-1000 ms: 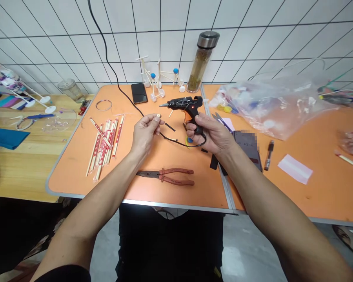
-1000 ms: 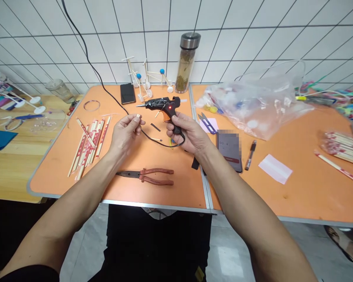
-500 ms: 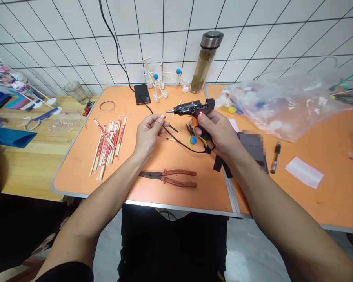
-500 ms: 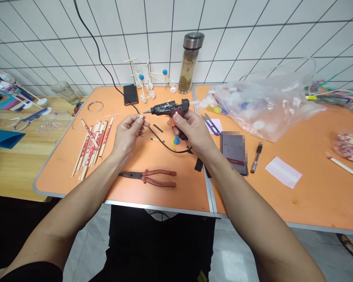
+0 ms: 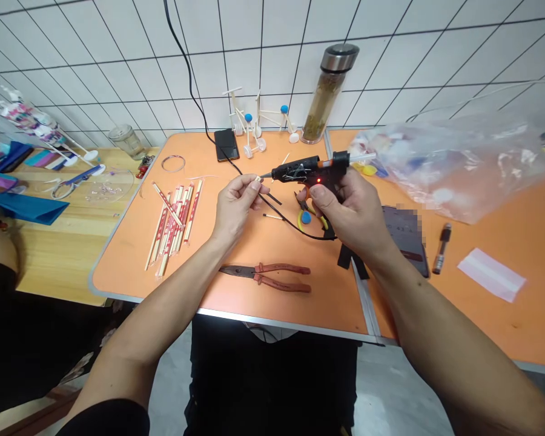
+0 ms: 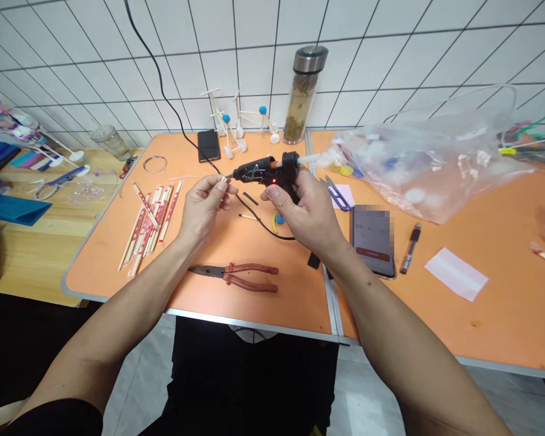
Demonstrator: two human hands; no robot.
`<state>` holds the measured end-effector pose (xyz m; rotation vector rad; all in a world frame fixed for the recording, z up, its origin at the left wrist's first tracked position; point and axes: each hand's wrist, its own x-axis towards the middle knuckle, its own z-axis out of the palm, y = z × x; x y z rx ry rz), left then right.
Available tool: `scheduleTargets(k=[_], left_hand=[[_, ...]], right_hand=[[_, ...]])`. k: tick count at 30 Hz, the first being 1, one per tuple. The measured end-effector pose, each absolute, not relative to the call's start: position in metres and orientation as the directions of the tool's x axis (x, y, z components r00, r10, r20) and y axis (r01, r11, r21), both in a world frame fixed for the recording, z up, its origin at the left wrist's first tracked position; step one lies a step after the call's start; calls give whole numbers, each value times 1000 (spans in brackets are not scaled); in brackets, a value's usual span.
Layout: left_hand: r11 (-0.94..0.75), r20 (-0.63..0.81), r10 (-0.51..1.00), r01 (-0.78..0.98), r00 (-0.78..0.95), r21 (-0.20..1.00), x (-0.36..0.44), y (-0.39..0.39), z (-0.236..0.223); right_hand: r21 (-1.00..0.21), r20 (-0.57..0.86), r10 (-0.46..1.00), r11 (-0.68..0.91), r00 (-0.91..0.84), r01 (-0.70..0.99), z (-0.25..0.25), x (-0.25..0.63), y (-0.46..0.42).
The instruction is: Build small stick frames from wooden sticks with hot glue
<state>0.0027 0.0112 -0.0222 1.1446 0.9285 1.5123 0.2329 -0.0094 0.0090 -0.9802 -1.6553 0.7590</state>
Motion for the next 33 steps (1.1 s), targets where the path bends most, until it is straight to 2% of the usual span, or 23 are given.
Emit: scheduleTargets(k=[8,18,33], left_hand=[[-221,212,975,-232,-64,947,2,10,-21],[-180,167,983,-210,-78,961,5,8,-16],[-199,190,980,-211,-65,957,4,7,-17]], right_hand=[[-850,442,886,464,-139,250,11,233,-10],[-904,381,915,399,-134,156,17,231,-15],[-887,408,904,426,-128,179,15,231,-14]])
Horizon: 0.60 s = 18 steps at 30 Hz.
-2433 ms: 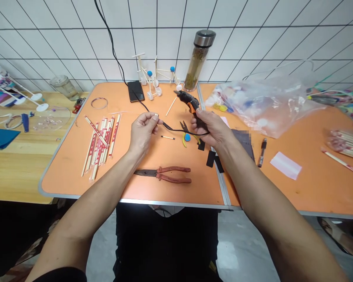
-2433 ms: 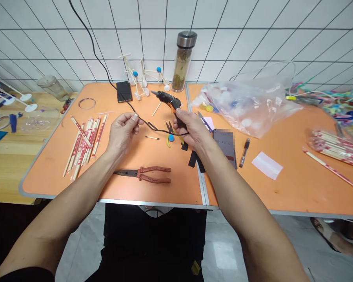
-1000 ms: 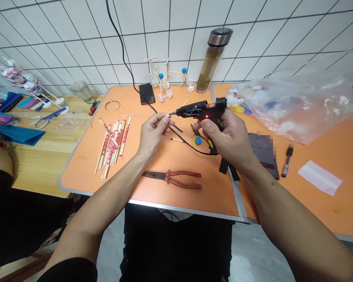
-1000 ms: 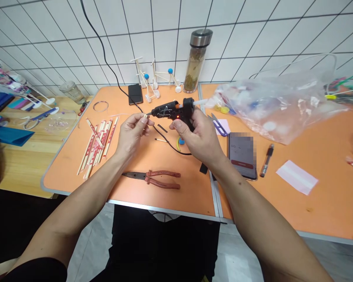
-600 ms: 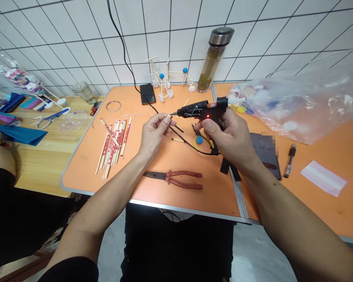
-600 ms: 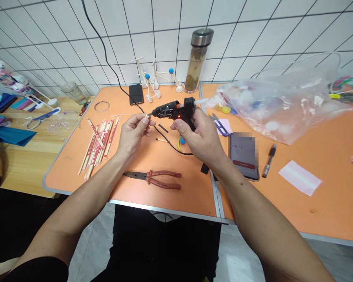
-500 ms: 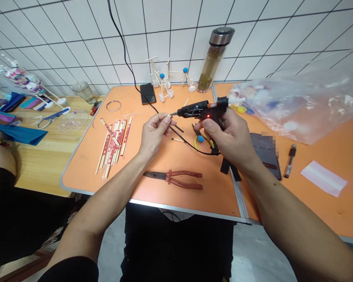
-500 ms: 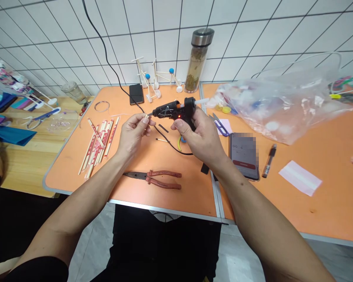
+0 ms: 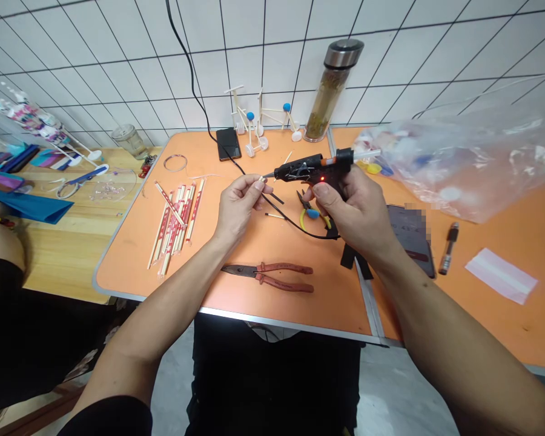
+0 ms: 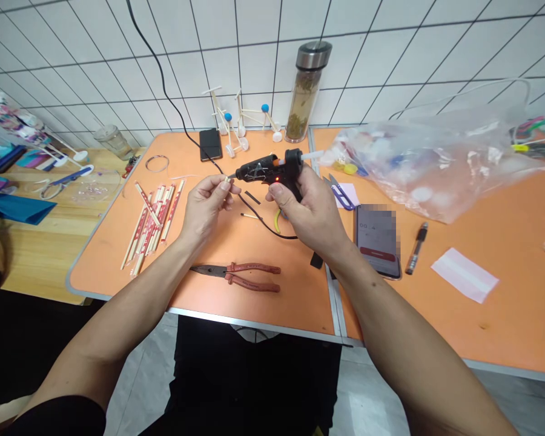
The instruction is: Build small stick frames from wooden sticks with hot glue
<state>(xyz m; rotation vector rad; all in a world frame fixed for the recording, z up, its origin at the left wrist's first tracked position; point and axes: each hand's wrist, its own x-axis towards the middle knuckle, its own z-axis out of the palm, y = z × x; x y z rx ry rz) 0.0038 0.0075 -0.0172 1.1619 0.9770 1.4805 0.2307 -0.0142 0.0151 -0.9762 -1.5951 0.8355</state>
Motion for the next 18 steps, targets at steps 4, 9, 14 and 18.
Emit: scheduleTargets(k=[4,9,14,18], left_hand=[[-192,181,981,-214,-67,958,4,7,-16],[-175,163,984,-220,-74,960,5,7,-14],[-185,173,982,-210,-74,960,5,7,-15],[-196,186,980,-224,-66,955,4,7,-17]], right_hand=[[-885,411,903,428,-126,183,16,231,-14],[-883,414,901,432,-130,184,14,231,-14],[-888,410,904,426,-121,172,15,230,-15],[-889,406,906,422,-123,175,15,230,-15]])
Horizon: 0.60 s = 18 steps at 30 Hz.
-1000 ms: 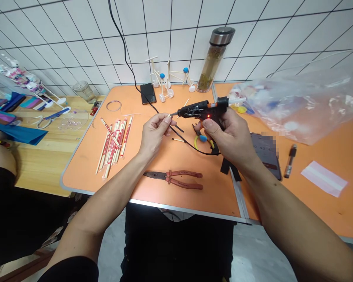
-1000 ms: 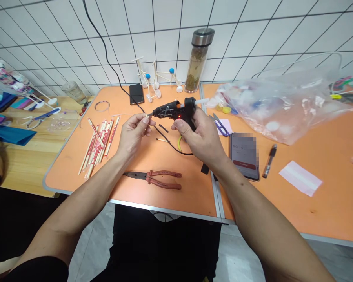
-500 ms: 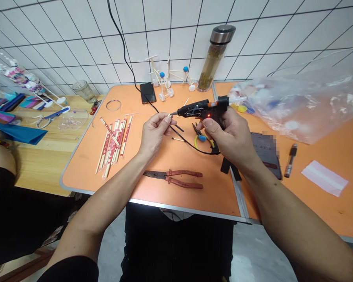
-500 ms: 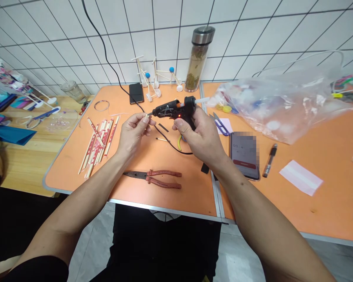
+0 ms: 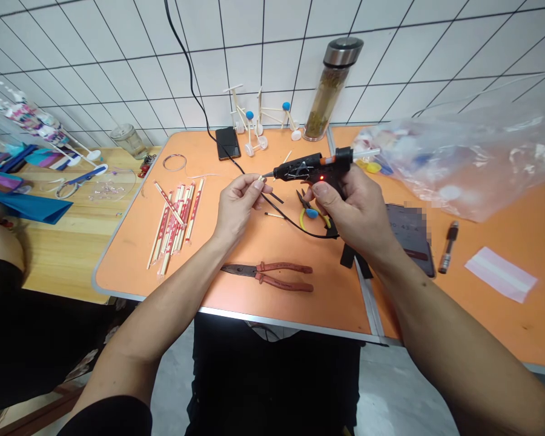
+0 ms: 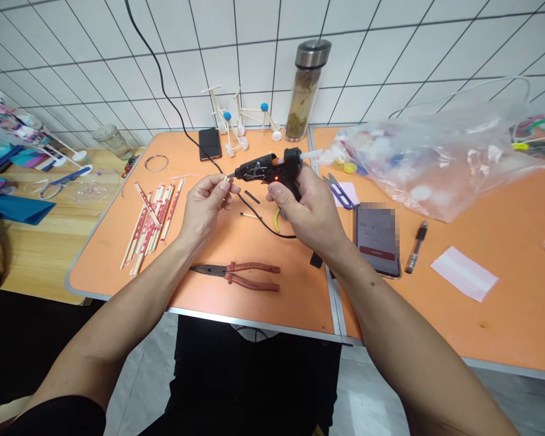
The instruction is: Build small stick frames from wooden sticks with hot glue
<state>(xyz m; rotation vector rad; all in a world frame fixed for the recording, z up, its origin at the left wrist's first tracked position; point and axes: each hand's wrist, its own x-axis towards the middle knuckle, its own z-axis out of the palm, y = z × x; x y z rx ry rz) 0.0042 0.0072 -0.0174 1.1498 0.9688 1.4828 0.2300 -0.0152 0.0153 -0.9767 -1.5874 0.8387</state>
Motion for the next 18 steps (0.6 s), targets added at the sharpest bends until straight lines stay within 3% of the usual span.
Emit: scheduleTargets(k=[18], left_hand=[[-191,180,981,-206,-69,960,5,7,-17]], right_hand=[[-881,419,900,435,-119,185,14,230,-15]])
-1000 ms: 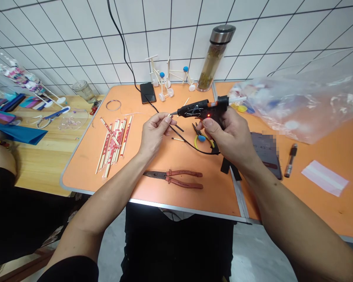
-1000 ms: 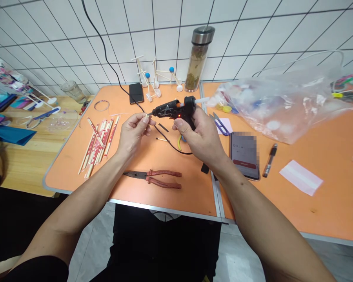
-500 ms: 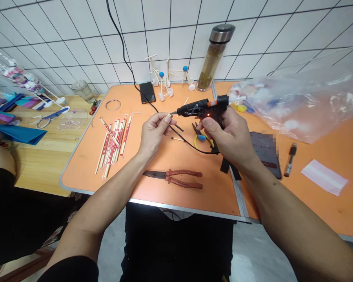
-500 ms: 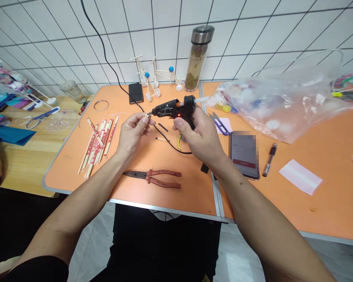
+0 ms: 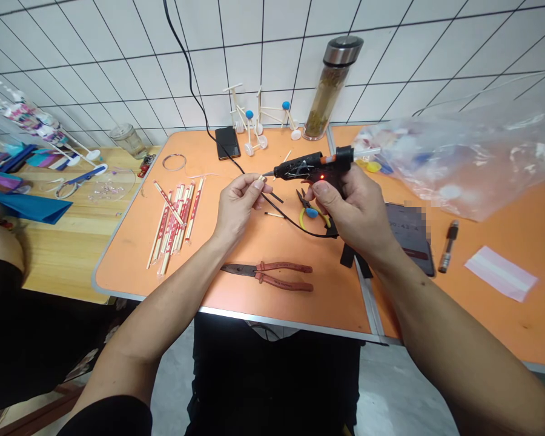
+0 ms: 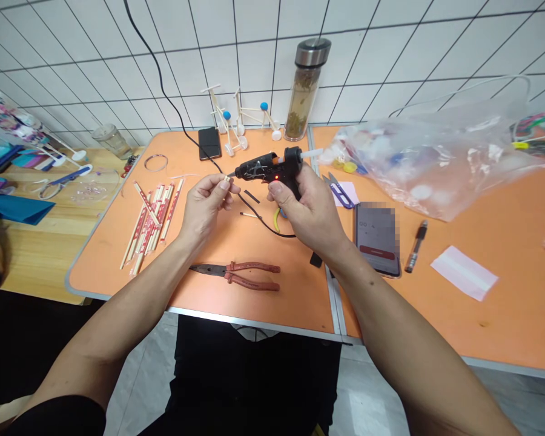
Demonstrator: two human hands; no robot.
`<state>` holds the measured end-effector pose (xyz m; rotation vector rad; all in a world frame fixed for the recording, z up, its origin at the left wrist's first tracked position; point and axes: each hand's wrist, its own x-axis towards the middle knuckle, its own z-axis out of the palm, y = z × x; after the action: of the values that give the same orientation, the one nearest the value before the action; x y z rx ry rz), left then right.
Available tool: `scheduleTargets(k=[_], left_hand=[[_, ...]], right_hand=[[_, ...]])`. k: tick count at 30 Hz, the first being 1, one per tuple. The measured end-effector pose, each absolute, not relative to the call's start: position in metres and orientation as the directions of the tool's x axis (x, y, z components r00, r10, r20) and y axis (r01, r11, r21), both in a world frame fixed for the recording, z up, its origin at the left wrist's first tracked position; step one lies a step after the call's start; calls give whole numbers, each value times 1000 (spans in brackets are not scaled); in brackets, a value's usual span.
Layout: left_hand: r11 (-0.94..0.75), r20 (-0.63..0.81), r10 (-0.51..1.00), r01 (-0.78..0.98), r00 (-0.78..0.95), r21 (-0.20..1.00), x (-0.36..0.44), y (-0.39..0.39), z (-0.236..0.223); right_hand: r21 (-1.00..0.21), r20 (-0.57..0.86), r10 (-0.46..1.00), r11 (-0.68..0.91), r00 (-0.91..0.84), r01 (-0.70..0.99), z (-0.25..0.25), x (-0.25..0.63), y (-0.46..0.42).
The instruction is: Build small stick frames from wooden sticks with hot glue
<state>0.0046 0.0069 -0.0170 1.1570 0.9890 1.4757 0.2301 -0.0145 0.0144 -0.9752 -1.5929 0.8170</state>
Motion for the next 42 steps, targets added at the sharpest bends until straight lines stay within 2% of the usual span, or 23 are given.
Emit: scheduleTargets(k=[7,24,42], left_hand=[[-164,152,986,-210,-74,964,6,7,-15],[-193,183,981,-224,-64,955,4,9,-19],[-194,184,981,-236,-62,952,4,9,-19]], right_hand=[[-862,439,891,455,-118,225,13,232,-13],[-792,510,849,526,-140,309,7,234,-9],[-783,502,854,515,-136,349,6,234,-9]])
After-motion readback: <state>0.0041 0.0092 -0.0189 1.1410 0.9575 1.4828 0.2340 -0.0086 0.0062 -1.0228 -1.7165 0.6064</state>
